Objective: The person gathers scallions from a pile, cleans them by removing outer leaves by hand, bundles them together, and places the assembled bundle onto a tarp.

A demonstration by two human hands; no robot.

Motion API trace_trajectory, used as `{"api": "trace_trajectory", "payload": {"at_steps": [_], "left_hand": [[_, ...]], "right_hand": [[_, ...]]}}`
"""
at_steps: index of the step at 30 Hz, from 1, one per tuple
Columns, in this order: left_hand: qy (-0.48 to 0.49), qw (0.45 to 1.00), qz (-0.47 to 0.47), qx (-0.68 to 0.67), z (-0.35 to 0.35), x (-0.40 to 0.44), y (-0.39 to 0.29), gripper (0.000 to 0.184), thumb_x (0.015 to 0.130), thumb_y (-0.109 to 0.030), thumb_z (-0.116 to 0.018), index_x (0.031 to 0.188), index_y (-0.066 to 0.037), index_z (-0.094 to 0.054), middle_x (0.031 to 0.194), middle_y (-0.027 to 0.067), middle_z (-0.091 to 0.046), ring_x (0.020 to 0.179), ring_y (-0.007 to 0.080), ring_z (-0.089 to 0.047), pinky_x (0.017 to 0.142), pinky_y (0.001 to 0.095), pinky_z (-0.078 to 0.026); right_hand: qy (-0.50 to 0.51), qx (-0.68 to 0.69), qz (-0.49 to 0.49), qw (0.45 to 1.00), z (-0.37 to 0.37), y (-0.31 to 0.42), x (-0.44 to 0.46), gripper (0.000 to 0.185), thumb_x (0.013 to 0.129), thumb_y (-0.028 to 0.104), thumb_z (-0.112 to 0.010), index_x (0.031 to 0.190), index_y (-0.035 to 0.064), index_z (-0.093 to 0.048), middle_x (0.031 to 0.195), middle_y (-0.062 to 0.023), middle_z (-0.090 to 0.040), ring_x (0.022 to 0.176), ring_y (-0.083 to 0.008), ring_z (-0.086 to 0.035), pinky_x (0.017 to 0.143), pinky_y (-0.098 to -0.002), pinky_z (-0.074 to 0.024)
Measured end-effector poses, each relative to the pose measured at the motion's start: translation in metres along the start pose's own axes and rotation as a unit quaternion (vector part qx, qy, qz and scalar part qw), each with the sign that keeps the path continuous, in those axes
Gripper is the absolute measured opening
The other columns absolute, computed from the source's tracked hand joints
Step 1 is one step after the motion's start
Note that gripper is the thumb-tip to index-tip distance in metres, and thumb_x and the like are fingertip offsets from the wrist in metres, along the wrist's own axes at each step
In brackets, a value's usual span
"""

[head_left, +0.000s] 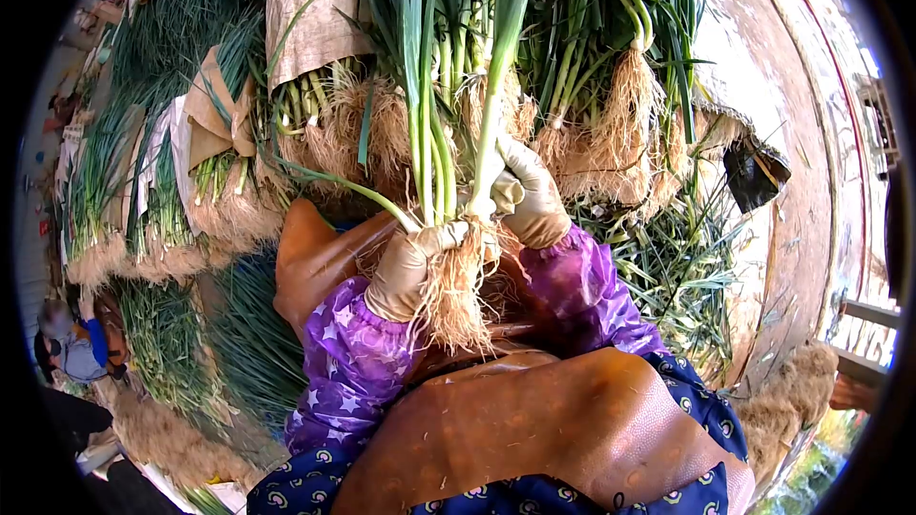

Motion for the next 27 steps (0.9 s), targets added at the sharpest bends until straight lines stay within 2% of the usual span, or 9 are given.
{"api": "trace_trajectory", "payload": {"at_steps": [6,8,11,13,16,20,24,26,27], "left_hand": [[-0.082,0.979,-0.146,0.119,-0.004,-0.009,-0.017,0.030,0.083,-0.005,-0.059,0.109,0.008,-0.053,0.086,0.0153,-0.064,0.069,0.0198,-0.064,0.058,0.0264,-0.054],[-0.105,0.973,-0.151,0.141,-0.001,-0.010,-0.019,0.031,0.082,-0.005,-0.060,0.109,0.008,-0.053,0.087,0.0154,-0.064,0.071,0.0199,-0.064,0.060,0.0263,-0.055],[-0.104,0.983,-0.134,0.071,0.002,-0.011,-0.027,0.035,0.082,-0.007,-0.062,0.112,0.008,-0.051,0.088,0.0155,-0.064,0.072,0.0196,-0.064,0.062,0.0274,-0.055],[-0.069,0.983,-0.117,0.121,0.016,-0.008,-0.023,0.041,0.080,-0.012,-0.066,0.113,0.009,-0.050,0.096,0.0174,-0.061,0.075,0.0206,-0.063,0.062,0.0272,-0.055],[-0.047,0.994,-0.069,0.073,0.028,-0.006,-0.003,0.049,0.079,-0.015,-0.067,0.116,0.010,-0.046,0.104,0.0208,-0.057,0.079,0.0206,-0.060,0.063,0.0254,-0.053],[-0.015,0.999,-0.023,-0.030,0.005,-0.014,-0.013,0.046,0.079,-0.018,-0.065,0.113,0.008,-0.049,0.093,0.0217,-0.062,0.075,0.0216,-0.062,0.066,0.0277,-0.054],[-0.042,0.992,-0.055,0.104,-0.004,-0.027,-0.033,0.034,0.080,-0.013,-0.065,0.107,0.004,-0.056,0.083,0.0111,-0.064,0.065,0.0165,-0.062,0.059,0.0270,-0.053],[-0.096,0.979,-0.042,0.172,0.001,-0.032,-0.043,0.032,0.077,-0.010,-0.067,0.105,0.004,-0.058,0.081,0.0086,-0.063,0.066,0.0151,-0.062,0.060,0.0260,-0.053],[-0.117,0.976,-0.019,0.185,0.004,-0.035,-0.047,0.031,0.076,-0.008,-0.067,0.104,0.004,-0.058,0.082,0.0089,-0.063,0.067,0.0147,-0.062,0.062,0.0250,-0.053]], "right_hand": [[0.046,-0.361,-0.064,0.929,0.016,-0.026,0.000,0.030,0.082,0.032,-0.068,0.066,0.0077,-0.064,0.052,0.0023,-0.056,0.045,-0.0079,-0.045,0.042,-0.0251,-0.0372],[0.119,-0.686,0.092,0.712,0.006,-0.011,-0.019,0.018,0.087,0.013,-0.056,0.076,0.0023,-0.064,0.056,-0.0023,-0.056,0.040,-0.0107,-0.044,0.042,-0.0264,-0.0446],[0.283,-0.888,-0.141,0.334,0.009,-0.016,-0.044,0.026,0.089,0.023,-0.054,0.096,-0.0013,-0.060,0.068,-0.0079,-0.063,0.049,-0.0134,-0.056,0.049,-0.0278,-0.0508],[0.196,-0.899,-0.082,0.383,0.024,0.017,-0.040,0.034,0.086,0.031,-0.059,0.102,0.0016,-0.060,0.075,-0.0105,-0.065,0.058,-0.0177,-0.061,0.055,-0.0316,-0.0534],[0.157,-0.521,0.103,0.833,0.021,0.039,-0.034,0.074,0.080,0.044,-0.065,0.131,-0.0031,-0.040,0.113,-0.0222,-0.058,0.100,-0.0234,-0.059,0.085,-0.0336,-0.0499],[0.224,-0.328,-0.195,0.897,0.002,-0.005,-0.017,0.030,0.091,0.019,-0.057,0.115,0.0013,-0.057,0.091,-0.0043,-0.065,0.079,-0.0117,-0.058,0.070,-0.0254,-0.0492],[0.239,-0.462,-0.095,0.849,-0.021,0.011,-0.003,0.019,0.091,0.016,-0.057,0.105,0.0047,-0.062,0.079,-0.0027,-0.066,0.064,-0.0125,-0.060,0.056,-0.0270,-0.0486],[0.354,-0.718,0.151,0.580,-0.035,0.016,-0.005,0.014,0.088,0.011,-0.057,0.098,0.0048,-0.064,0.075,-0.0087,-0.066,0.059,-0.0165,-0.061,0.053,-0.0296,-0.0491],[0.384,-0.647,0.208,0.625,-0.046,0.014,-0.012,0.009,0.082,0.005,-0.061,0.090,0.0028,-0.063,0.069,-0.0080,-0.061,0.054,-0.0151,-0.057,0.047,-0.0279,-0.0473]]}}
Point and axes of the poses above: each hand's wrist, its own x-axis towards the middle knuckle, its own z-axis out of the back of the hand, y = z × x, the point moved 4 cm from there along x, towards the middle knuckle
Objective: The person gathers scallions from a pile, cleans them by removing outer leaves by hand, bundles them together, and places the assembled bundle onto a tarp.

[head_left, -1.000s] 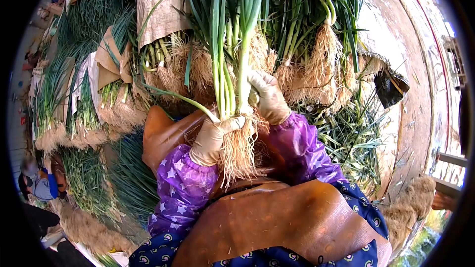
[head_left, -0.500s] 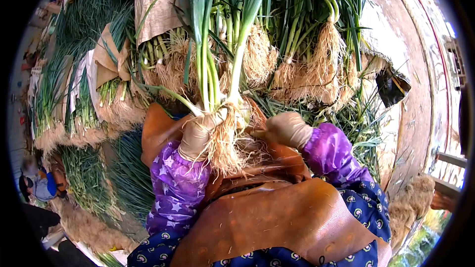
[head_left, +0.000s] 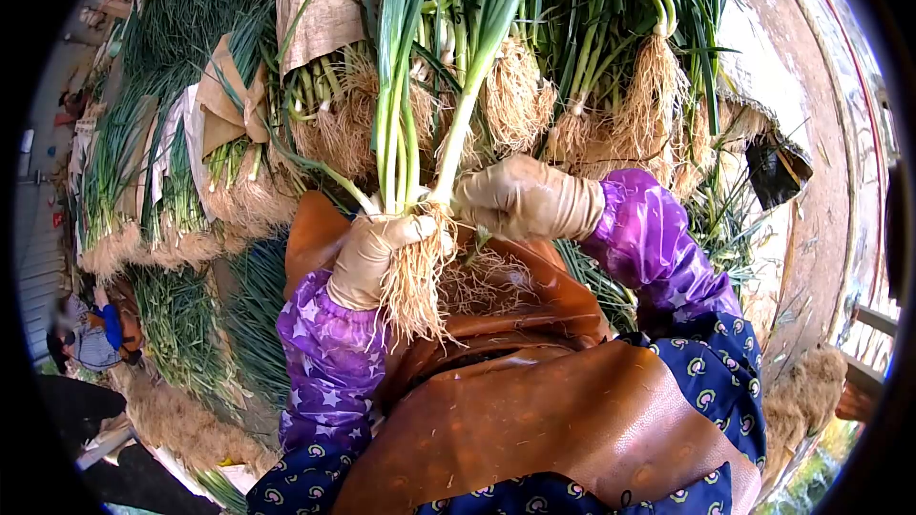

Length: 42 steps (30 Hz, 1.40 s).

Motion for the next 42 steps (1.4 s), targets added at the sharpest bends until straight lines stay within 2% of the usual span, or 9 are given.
{"api": "trace_trajectory", "payload": {"at_steps": [4,7,9,12,16,23,31,41,42], "left_hand": [[-0.063,0.987,-0.133,0.056,0.015,0.021,0.000,0.029,0.075,0.002,-0.065,0.103,0.004,-0.059,0.089,0.0074,-0.064,0.076,0.0131,-0.062,0.068,0.0246,-0.053],[-0.033,0.996,-0.072,0.045,0.005,0.018,0.002,0.030,0.075,0.001,-0.066,0.104,0.003,-0.058,0.090,0.0075,-0.064,0.079,0.0134,-0.062,0.071,0.0249,-0.052],[-0.018,0.993,-0.076,0.094,0.002,0.018,0.004,0.029,0.075,0.001,-0.066,0.103,0.003,-0.058,0.093,0.0069,-0.063,0.082,0.0142,-0.061,0.074,0.0261,-0.051],[0.021,0.978,-0.097,0.185,-0.026,0.011,0.011,0.040,0.074,-0.002,-0.067,0.111,0.002,-0.052,0.092,0.0073,-0.063,0.081,0.0145,-0.060,0.075,0.0285,-0.051],[0.126,0.907,-0.141,0.377,-0.057,-0.011,0.029,0.034,0.076,-0.004,-0.065,0.108,-0.002,-0.055,0.099,0.0072,-0.058,0.091,0.0160,-0.055,0.082,0.0319,-0.046],[0.211,0.951,-0.007,0.226,-0.052,-0.010,0.052,0.036,0.077,-0.009,-0.067,0.111,-0.003,-0.057,0.101,0.0058,-0.059,0.097,0.0163,-0.055,0.086,0.0315,-0.044],[0.297,0.932,0.023,-0.209,-0.057,0.031,0.080,0.080,0.069,-0.038,-0.073,0.127,0.005,-0.040,0.120,0.0195,-0.050,0.117,0.0332,-0.047,0.100,0.0466,-0.036],[0.154,0.970,0.001,0.189,-0.100,0.053,-0.003,0.008,0.083,-0.005,-0.057,0.090,0.000,-0.056,0.074,0.0068,-0.059,0.061,0.0153,-0.059,0.054,0.0274,-0.050],[0.120,0.986,0.051,0.104,-0.088,0.067,0.003,0.008,0.084,-0.005,-0.056,0.090,0.000,-0.056,0.073,0.0069,-0.059,0.059,0.0152,-0.058,0.053,0.0265,-0.050]], "right_hand": [[0.318,0.426,-0.039,0.846,-0.017,0.043,-0.015,0.039,0.089,0.033,-0.057,0.102,-0.0040,-0.059,0.076,-0.0092,-0.062,0.062,-0.0173,-0.061,0.060,-0.0334,-0.0520],[0.171,0.059,-0.119,0.976,0.011,0.030,-0.019,0.052,0.083,0.034,-0.064,0.116,-0.0043,-0.051,0.094,-0.0152,-0.061,0.079,-0.0230,-0.061,0.072,-0.0341,-0.0516],[0.080,-0.255,-0.338,0.902,0.037,0.000,-0.032,0.069,0.081,0.031,-0.067,0.132,-0.0046,-0.037,0.119,-0.0210,-0.056,0.100,-0.0272,-0.060,0.086,-0.0338,-0.0506],[0.013,0.175,-0.293,0.940,0.002,-0.055,-0.044,0.088,0.077,0.045,-0.068,0.136,-0.0065,-0.028,0.129,-0.0218,-0.047,0.113,-0.0274,-0.052,0.093,-0.0383,-0.0454],[0.050,0.765,-0.018,0.642,-0.042,-0.003,0.007,0.100,0.076,0.061,-0.059,0.140,-0.0054,-0.020,0.126,-0.0263,-0.048,0.117,-0.0311,-0.049,0.100,-0.0369,-0.0387],[-0.148,0.819,0.023,0.554,-0.006,-0.005,0.034,0.078,0.082,0.027,-0.062,0.141,-0.0021,-0.020,0.084,-0.0005,-0.059,0.063,-0.0094,-0.053,0.063,-0.0264,-0.0466],[-0.081,0.868,0.016,0.489,-0.024,-0.071,0.015,0.059,0.088,0.025,-0.054,0.133,-0.0053,-0.033,0.074,0.0031,-0.046,0.055,-0.0052,-0.043,0.056,-0.0246,-0.0402],[-0.109,0.715,0.014,0.690,0.060,-0.044,0.040,0.061,0.083,0.041,-0.061,0.121,-0.0048,-0.046,0.067,-0.0001,-0.053,0.062,-0.0152,-0.058,0.058,-0.0319,-0.0484],[-0.182,0.500,-0.139,0.835,0.067,-0.068,0.037,0.068,0.081,0.049,-0.060,0.121,-0.0047,-0.048,0.072,-0.0017,-0.056,0.065,-0.0166,-0.059,0.065,-0.0330,-0.0492]]}}
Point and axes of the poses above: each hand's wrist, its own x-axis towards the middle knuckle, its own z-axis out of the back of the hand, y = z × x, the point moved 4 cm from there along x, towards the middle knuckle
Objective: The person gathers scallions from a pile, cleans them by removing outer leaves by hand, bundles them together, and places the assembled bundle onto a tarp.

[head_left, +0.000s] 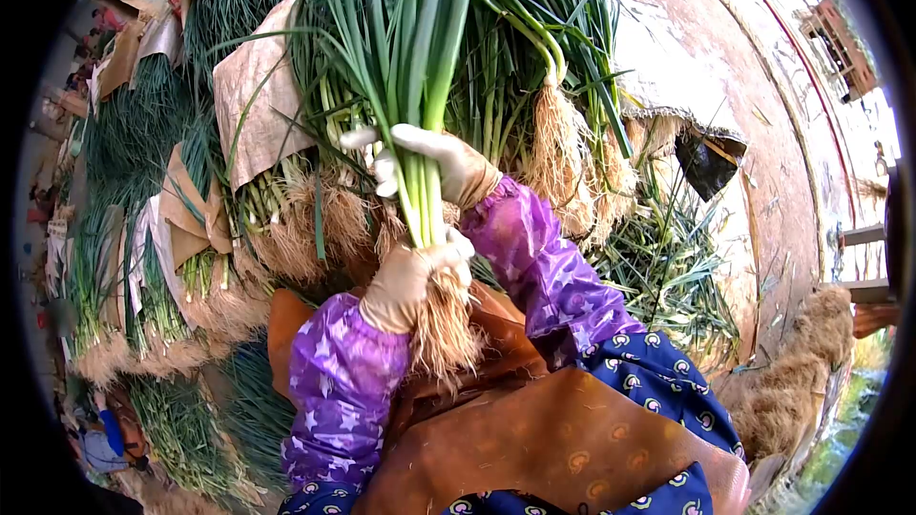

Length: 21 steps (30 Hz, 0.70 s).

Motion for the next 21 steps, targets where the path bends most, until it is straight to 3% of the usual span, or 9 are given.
{"api": "trace_trajectory", "payload": {"at_steps": [2,3,5,6,9,14,15,18,21], "left_hand": [[-0.014,0.995,0.053,-0.089,0.027,0.018,0.016,0.010,0.086,-0.007,-0.054,0.090,0.001,-0.057,0.072,0.0064,-0.058,0.056,0.0153,-0.056,0.051,0.0252,-0.049],[0.023,0.986,0.079,-0.148,0.039,0.019,0.036,0.011,0.085,-0.008,-0.056,0.090,0.002,-0.058,0.071,0.0057,-0.058,0.058,0.0148,-0.056,0.053,0.0261,-0.050],[-0.003,0.993,0.056,-0.101,0.039,0.009,0.048,0.013,0.084,-0.008,-0.057,0.092,0.002,-0.060,0.071,0.0057,-0.057,0.062,0.0148,-0.057,0.054,0.0276,-0.051],[0.006,0.993,0.040,-0.113,0.031,0.000,0.043,0.015,0.084,-0.008,-0.057,0.093,0.003,-0.060,0.073,0.0070,-0.058,0.066,0.0155,-0.058,0.056,0.0289,-0.051],[0.001,0.991,0.009,-0.130,0.033,-0.010,0.037,0.019,0.083,-0.005,-0.055,0.099,0.004,-0.058,0.076,0.0098,-0.060,0.065,0.0164,-0.058,0.056,0.0297,-0.051],[-0.063,0.991,-0.069,-0.099,0.035,-0.012,0.015,0.048,0.086,-0.004,-0.047,0.133,0.003,-0.038,0.104,0.0127,-0.060,0.077,0.0179,-0.061,0.067,0.0261,-0.051],[-0.075,0.986,-0.063,-0.133,0.042,-0.010,0.026,0.042,0.088,-0.008,-0.049,0.129,0.002,-0.045,0.102,0.0104,-0.062,0.077,0.0153,-0.061,0.066,0.0250,-0.050],[-0.142,0.982,0.012,-0.127,0.059,-0.014,0.042,0.028,0.089,-0.016,-0.054,0.110,0.001,-0.061,0.094,0.0068,-0.064,0.082,0.0141,-0.061,0.071,0.0245,-0.050],[-0.101,0.985,0.014,-0.137,0.062,-0.014,0.046,0.026,0.088,-0.012,-0.054,0.109,0.003,-0.061,0.095,0.0094,-0.066,0.084,0.0162,-0.063,0.069,0.0237,-0.051]], "right_hand": [[-0.272,-0.523,-0.131,0.797,0.030,0.017,-0.019,0.068,0.076,0.053,-0.067,0.112,-0.0035,-0.054,0.079,-0.0073,-0.063,0.065,-0.0203,-0.060,0.082,-0.0386,-0.0488],[-0.329,-0.666,0.058,0.667,0.053,0.025,-0.031,0.055,0.069,0.046,-0.075,0.099,0.0029,-0.061,0.064,-0.0054,-0.057,0.053,-0.0147,-0.054,0.052,-0.0292,-0.0491],[-0.424,-0.695,0.272,0.513,0.064,0.075,-0.075,0.044,0.070,0.039,-0.077,0.090,0.0038,-0.061,0.059,-0.0047,-0.055,0.048,-0.0152,-0.053,0.042,-0.0291,-0.0458],[-0.464,-0.755,0.132,0.444,0.077,0.089,-0.085,0.046,0.070,0.042,-0.075,0.090,0.0030,-0.061,0.060,-0.0059,-0.057,0.048,-0.0167,-0.054,0.043,-0.0307,-0.0460],[-0.422,-0.778,-0.062,0.462,0.114,0.096,-0.080,0.029,0.089,0.034,-0.057,0.084,0.0054,-0.060,0.061,-0.0037,-0.059,0.044,-0.0121,-0.052,0.038,-0.0283,-0.0431],[-0.218,-0.820,0.142,0.510,-0.019,0.028,-0.091,0.016,0.094,0.015,-0.043,0.083,0.0088,-0.052,0.050,0.0047,-0.040,0.036,-0.0079,-0.035,0.032,-0.0254,-0.0320],[-0.150,-0.842,0.026,0.517,-0.037,0.002,-0.094,0.004,0.083,0.007,-0.056,0.083,0.0074,-0.052,0.056,-0.0008,-0.049,0.041,-0.0104,-0.044,0.034,-0.0270,-0.0376],[-0.036,-0.602,0.126,0.787,-0.058,-0.033,-0.106,0.022,0.084,0.011,-0.058,0.105,0.0036,-0.057,0.071,-0.0058,-0.056,0.058,-0.0181,-0.057,0.052,-0.0318,-0.0488],[0.010,-0.518,-0.063,0.853,-0.046,-0.006,-0.116,0.027,0.087,0.025,-0.061,0.096,-0.0004,-0.062,0.083,-0.0121,-0.063,0.064,-0.0185,-0.061,0.064,-0.0296,-0.0531]]}}
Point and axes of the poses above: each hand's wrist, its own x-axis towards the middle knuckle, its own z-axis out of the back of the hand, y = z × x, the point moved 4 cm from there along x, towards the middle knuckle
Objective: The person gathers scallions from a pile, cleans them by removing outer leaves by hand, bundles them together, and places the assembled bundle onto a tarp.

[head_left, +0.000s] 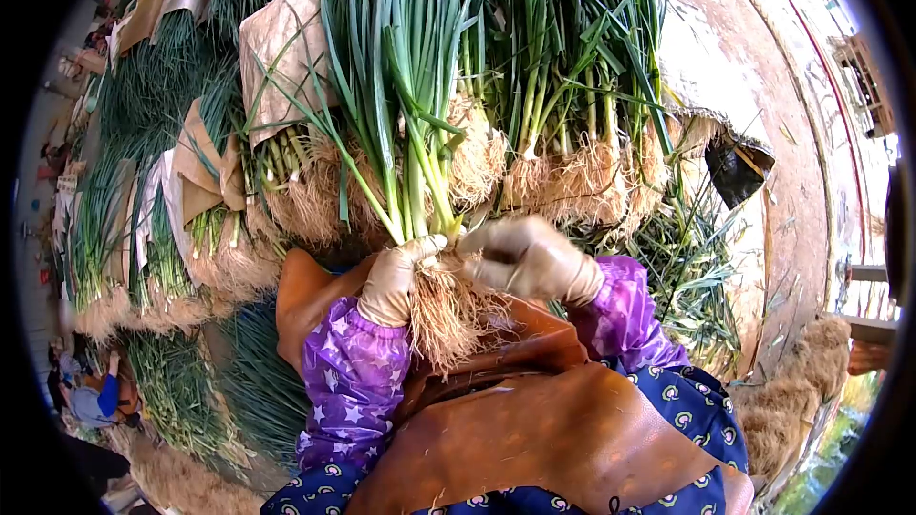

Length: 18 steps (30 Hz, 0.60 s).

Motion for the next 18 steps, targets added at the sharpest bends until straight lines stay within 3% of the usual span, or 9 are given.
{"api": "trace_trajectory", "payload": {"at_steps": [2,4,5,6,8,10,11,15,18], "left_hand": [[0.016,0.999,0.023,-0.037,-0.005,-0.003,-0.001,0.023,0.084,-0.006,-0.057,0.105,0.004,-0.061,0.092,0.0110,-0.066,0.081,0.0192,-0.064,0.070,0.0286,-0.053],[-0.015,0.999,-0.046,-0.007,-0.002,0.004,0.006,0.021,0.083,-0.003,-0.058,0.102,0.004,-0.062,0.090,0.0111,-0.066,0.077,0.0196,-0.065,0.068,0.0286,-0.054],[0.005,0.993,-0.102,0.060,-0.014,-0.003,-0.002,0.020,0.082,-0.002,-0.059,0.101,0.004,-0.062,0.089,0.0114,-0.066,0.078,0.0190,-0.065,0.068,0.0288,-0.054],[-0.036,0.988,-0.118,0.095,-0.008,-0.003,0.002,0.018,0.084,-0.003,-0.058,0.100,0.004,-0.062,0.089,0.0113,-0.066,0.077,0.0187,-0.064,0.067,0.0289,-0.054],[-0.046,0.993,-0.106,0.012,-0.001,-0.005,0.001,0.018,0.084,-0.004,-0.057,0.100,0.004,-0.062,0.089,0.0111,-0.066,0.077,0.0194,-0.064,0.069,0.0283,-0.053],[-0.008,0.996,-0.075,-0.052,-0.004,-0.010,-0.003,0.019,0.084,-0.004,-0.056,0.101,0.004,-0.062,0.089,0.0117,-0.066,0.078,0.0197,-0.064,0.070,0.0288,-0.053],[0.037,0.993,-0.110,-0.011,0.005,-0.001,0.001,0.021,0.085,-0.003,-0.055,0.104,0.004,-0.061,0.092,0.0128,-0.065,0.080,0.0203,-0.064,0.072,0.0298,-0.053],[0.018,0.996,-0.082,0.035,-0.001,-0.004,0.008,0.024,0.085,-0.005,-0.052,0.103,0.004,-0.064,0.098,0.0093,-0.066,0.086,0.0174,-0.062,0.079,0.0305,-0.049],[0.018,0.979,-0.152,0.132,0.007,-0.003,0.003,0.025,0.084,-0.005,-0.053,0.106,0.003,-0.063,0.100,0.0096,-0.066,0.091,0.0179,-0.061,0.082,0.0304,-0.048]], "right_hand": [[-0.127,0.027,-0.088,0.988,0.020,-0.012,0.004,0.038,0.085,0.030,-0.064,0.104,-0.0020,-0.061,0.082,-0.0159,-0.064,0.067,-0.0202,-0.062,0.066,-0.0296,-0.0527],[-0.124,0.052,-0.147,0.980,0.012,-0.014,0.024,0.044,0.079,0.036,-0.070,0.098,-0.0020,-0.062,0.079,-0.0170,-0.065,0.070,-0.0202,-0.062,0.067,-0.0312,-0.0518],[-0.176,-0.015,-0.108,0.978,0.006,-0.011,0.033,0.042,0.077,0.035,-0.072,0.095,-0.0013,-0.062,0.077,-0.0170,-0.065,0.074,-0.0199,-0.063,0.068,-0.0333,-0.0521],[-0.119,-0.089,-0.161,0.976,0.003,-0.006,0.041,0.040,0.076,0.033,-0.073,0.091,-0.0017,-0.061,0.080,-0.0175,-0.065,0.070,-0.0211,-0.063,0.066,-0.0353,-0.0525],[-0.186,0.052,-0.098,0.976,-0.009,-0.010,0.040,0.029,0.083,0.026,-0.067,0.090,-0.0014,-0.061,0.076,-0.0132,-0.065,0.061,-0.0195,-0.061,0.060,-0.0332,-0.0520],[-0.187,0.341,-0.032,0.921,-0.019,-0.008,0.041,0.021,0.088,0.022,-0.061,0.084,0.0011,-0.061,0.070,-0.0070,-0.064,0.054,-0.0139,-0.059,0.052,-0.0277,-0.0491],[-0.085,0.353,-0.050,0.930,-0.009,-0.005,0.040,0.020,0.091,0.021,-0.057,0.089,0.0021,-0.061,0.065,-0.0035,-0.062,0.056,-0.0090,-0.059,0.048,-0.0214,-0.0483],[-0.180,0.453,-0.095,0.868,0.003,-0.025,0.066,0.016,0.089,0.018,-0.059,0.078,0.0077,-0.063,0.058,0.0034,-0.055,0.043,-0.0041,-0.041,0.039,-0.0173,-0.0329],[-0.179,0.422,-0.120,0.881,-0.008,-0.032,0.057,0.015,0.090,0.020,-0.057,0.091,0.0062,-0.061,0.061,0.0037,-0.057,0.046,-0.0032,-0.043,0.044,-0.0161,-0.0344]]}}
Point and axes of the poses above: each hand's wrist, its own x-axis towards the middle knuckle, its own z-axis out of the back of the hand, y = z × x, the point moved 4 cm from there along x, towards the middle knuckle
